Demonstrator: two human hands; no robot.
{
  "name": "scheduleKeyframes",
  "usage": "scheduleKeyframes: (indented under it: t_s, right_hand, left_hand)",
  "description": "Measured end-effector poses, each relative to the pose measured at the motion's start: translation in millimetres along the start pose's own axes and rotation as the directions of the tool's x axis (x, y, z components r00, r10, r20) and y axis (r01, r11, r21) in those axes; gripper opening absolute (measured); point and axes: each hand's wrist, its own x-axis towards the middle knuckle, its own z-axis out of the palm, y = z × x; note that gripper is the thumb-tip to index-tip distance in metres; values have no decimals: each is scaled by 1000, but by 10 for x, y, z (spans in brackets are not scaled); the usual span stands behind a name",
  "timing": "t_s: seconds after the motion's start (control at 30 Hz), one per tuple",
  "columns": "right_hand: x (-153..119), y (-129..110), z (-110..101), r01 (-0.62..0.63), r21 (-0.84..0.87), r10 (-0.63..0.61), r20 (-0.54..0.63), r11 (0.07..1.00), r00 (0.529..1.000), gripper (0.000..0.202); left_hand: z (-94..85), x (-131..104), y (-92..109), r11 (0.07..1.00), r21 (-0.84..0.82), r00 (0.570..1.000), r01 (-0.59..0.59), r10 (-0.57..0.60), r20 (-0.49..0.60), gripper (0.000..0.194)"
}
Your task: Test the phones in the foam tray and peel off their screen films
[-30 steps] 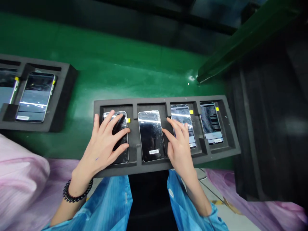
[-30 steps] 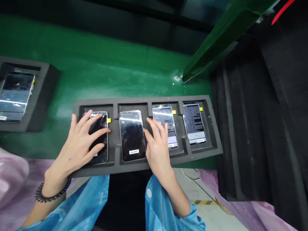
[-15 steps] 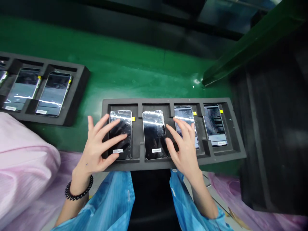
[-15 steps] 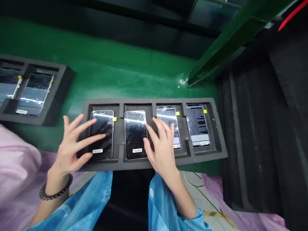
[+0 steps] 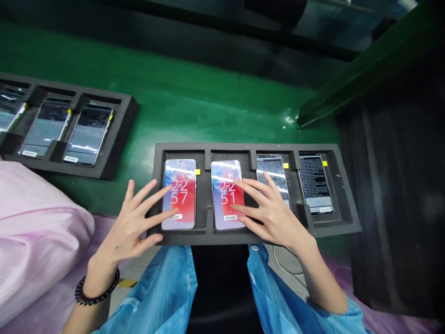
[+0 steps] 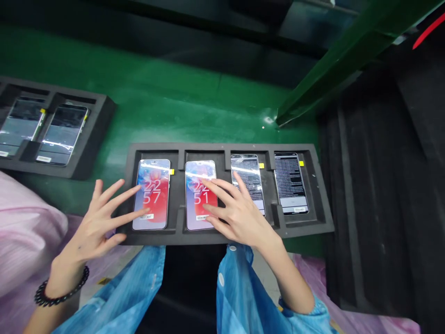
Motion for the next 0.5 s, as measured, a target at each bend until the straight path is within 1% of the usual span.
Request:
scheduleKeyframes:
  t_s: [0.07,0.13,0.17,0.27,0.37,0.43,0.5]
  right_hand:
    - [54,19,31,-85,-56,86,5,995,996,32]
    - [105,27,38,-169,-117,167,-23,979,986,42]
    - [129,26,27,-188,-135,184,-41,973,982,45]
    - [206,-3,-45,-191,-152,180,-86,970,980,47]
    - [288,-37,-87,-213,-169,192,-131,962,973,45]
    - [336,-41,-59,-221,-186,191,-165,957,968,42]
    - [370,-30,3,-218,-201,182,-185,955,966,40]
  left_hand:
    - [19,57,-18,994,19,994,103,-103,-29,53]
    - [28,119,-14,976,42,973,216,-211,-94,55]
    - [30,152,-3,967,45,962,250,-243,-126,57]
    - [27,262,65,954,26,938,298,-287,-196,60]
    - [35,384,148,945,27,922,325,-311,-232,61]
    - [55,455,190,940,44,914,339,-318,-251,58]
    - [86,501,211,941,57,916,334,-310,-254,52]
